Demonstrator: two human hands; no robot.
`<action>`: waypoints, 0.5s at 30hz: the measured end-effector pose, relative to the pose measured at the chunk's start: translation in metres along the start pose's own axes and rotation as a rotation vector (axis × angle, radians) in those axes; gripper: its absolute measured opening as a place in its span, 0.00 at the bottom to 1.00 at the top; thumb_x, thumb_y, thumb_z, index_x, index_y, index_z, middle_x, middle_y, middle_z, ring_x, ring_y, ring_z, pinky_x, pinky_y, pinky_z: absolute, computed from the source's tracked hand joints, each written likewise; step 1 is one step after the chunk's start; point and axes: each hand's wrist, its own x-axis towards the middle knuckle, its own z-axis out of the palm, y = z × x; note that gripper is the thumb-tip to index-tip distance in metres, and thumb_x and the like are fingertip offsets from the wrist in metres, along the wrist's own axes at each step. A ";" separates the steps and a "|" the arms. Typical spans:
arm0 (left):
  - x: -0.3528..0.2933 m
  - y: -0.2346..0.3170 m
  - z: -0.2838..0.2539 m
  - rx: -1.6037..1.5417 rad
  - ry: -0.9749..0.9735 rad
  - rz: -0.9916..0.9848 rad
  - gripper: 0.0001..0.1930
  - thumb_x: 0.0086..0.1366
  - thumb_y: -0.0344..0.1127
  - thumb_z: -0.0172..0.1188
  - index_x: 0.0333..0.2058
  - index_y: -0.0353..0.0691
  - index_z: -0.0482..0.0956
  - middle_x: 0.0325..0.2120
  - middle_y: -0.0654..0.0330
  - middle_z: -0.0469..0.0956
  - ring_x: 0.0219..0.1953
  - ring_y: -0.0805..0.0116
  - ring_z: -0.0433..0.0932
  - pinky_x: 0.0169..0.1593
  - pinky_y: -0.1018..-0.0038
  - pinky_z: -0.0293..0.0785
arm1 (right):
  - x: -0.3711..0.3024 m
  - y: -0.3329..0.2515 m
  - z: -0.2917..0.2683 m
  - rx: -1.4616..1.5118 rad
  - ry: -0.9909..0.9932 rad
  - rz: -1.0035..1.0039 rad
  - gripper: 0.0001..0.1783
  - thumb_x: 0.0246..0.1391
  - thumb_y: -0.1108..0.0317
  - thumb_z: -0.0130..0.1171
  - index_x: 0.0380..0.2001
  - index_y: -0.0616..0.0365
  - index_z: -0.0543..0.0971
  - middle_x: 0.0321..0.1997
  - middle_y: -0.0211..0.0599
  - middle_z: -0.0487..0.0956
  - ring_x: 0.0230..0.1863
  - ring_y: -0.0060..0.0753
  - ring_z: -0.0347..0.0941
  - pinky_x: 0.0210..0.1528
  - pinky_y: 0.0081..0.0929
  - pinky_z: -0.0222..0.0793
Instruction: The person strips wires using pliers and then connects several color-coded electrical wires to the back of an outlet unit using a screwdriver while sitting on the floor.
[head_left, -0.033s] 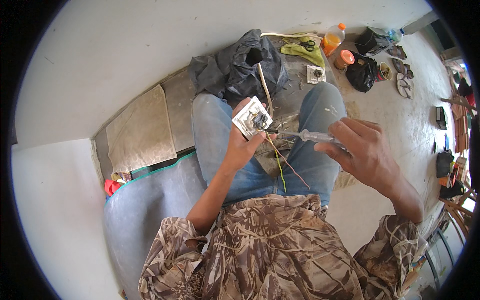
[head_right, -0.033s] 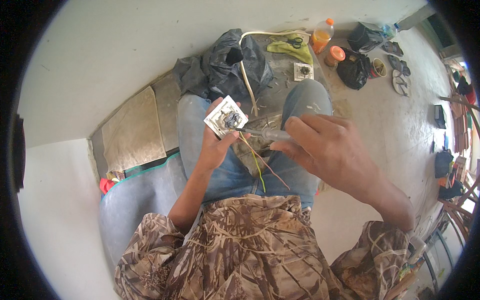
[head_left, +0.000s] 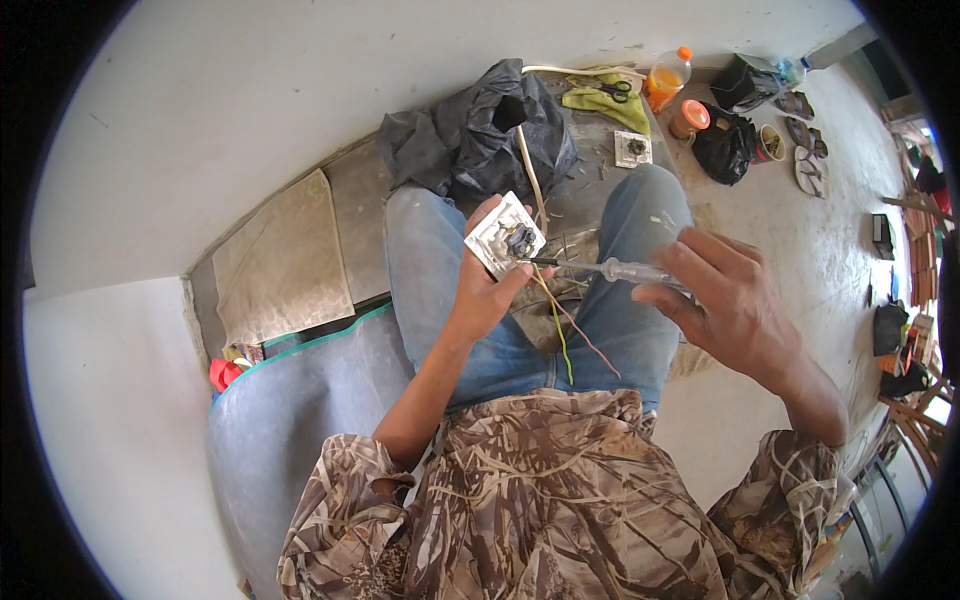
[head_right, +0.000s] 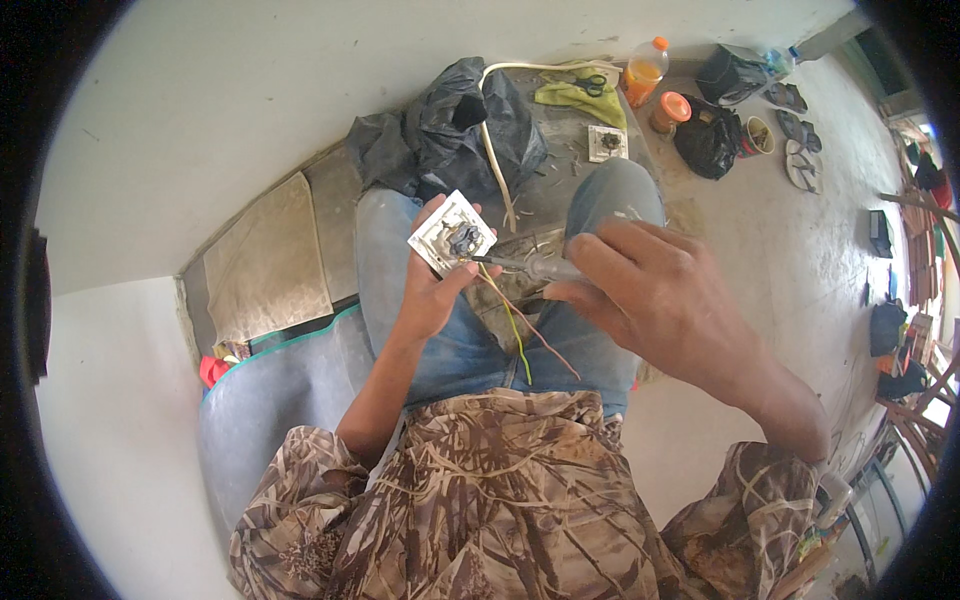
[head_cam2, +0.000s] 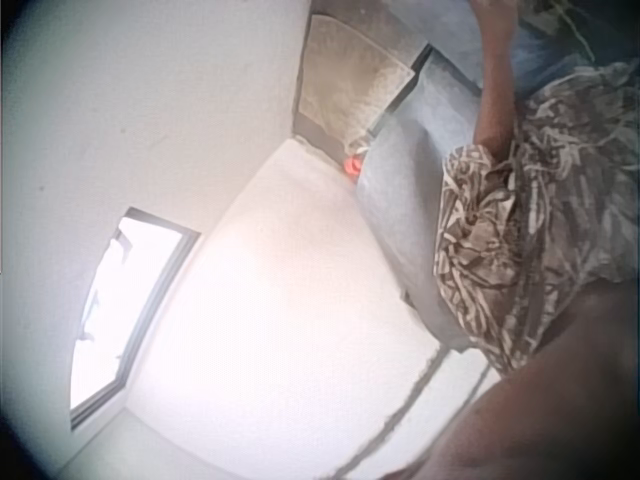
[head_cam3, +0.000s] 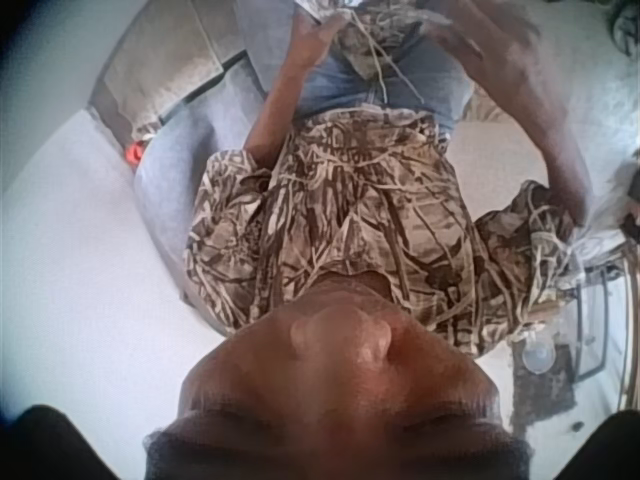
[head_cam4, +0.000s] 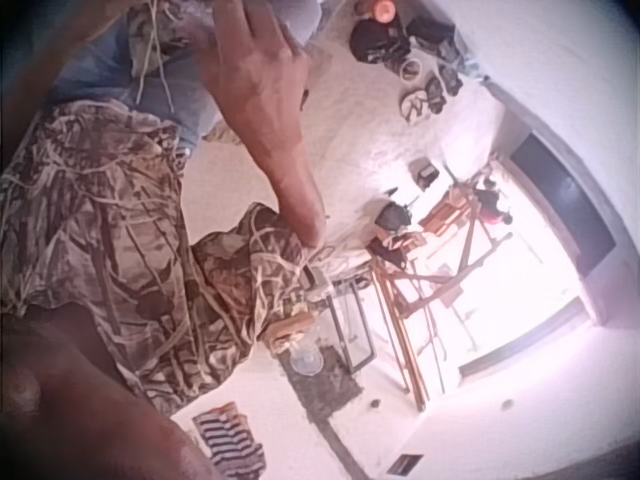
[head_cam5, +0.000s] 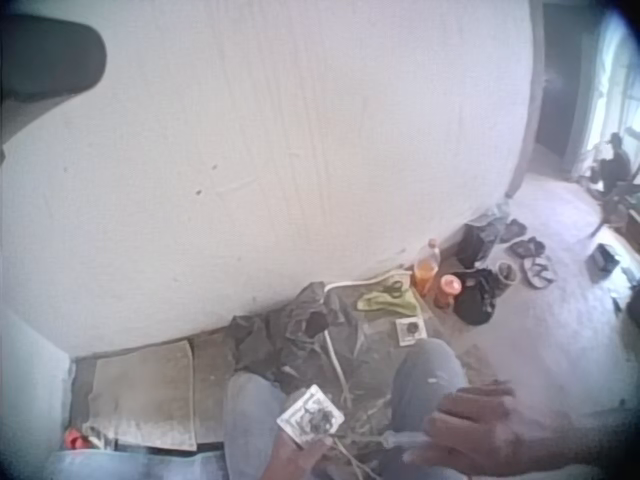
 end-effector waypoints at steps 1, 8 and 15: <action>0.000 0.000 0.000 -0.005 0.000 -0.003 0.42 0.60 0.18 0.54 0.69 0.47 0.45 0.63 0.48 0.60 0.61 0.56 0.70 0.53 0.59 0.81 | 0.002 -0.001 0.002 0.001 0.065 -0.022 0.13 0.49 0.72 0.67 0.33 0.60 0.72 0.28 0.38 0.71 0.27 0.43 0.73 0.28 0.37 0.70; 0.001 -0.002 -0.004 -0.032 0.020 -0.034 0.41 0.59 0.15 0.51 0.68 0.44 0.45 0.62 0.51 0.60 0.59 0.63 0.68 0.54 0.60 0.81 | -0.010 0.011 0.019 0.097 -0.008 0.052 0.13 0.50 0.68 0.68 0.33 0.60 0.73 0.28 0.38 0.71 0.27 0.42 0.73 0.28 0.38 0.69; 0.004 -0.002 -0.003 0.041 -0.020 0.012 0.42 0.60 0.19 0.56 0.69 0.46 0.45 0.63 0.49 0.60 0.60 0.58 0.69 0.52 0.60 0.82 | -0.007 0.011 0.019 0.044 0.090 -0.040 0.12 0.51 0.68 0.67 0.30 0.59 0.73 0.23 0.38 0.69 0.24 0.43 0.72 0.26 0.39 0.68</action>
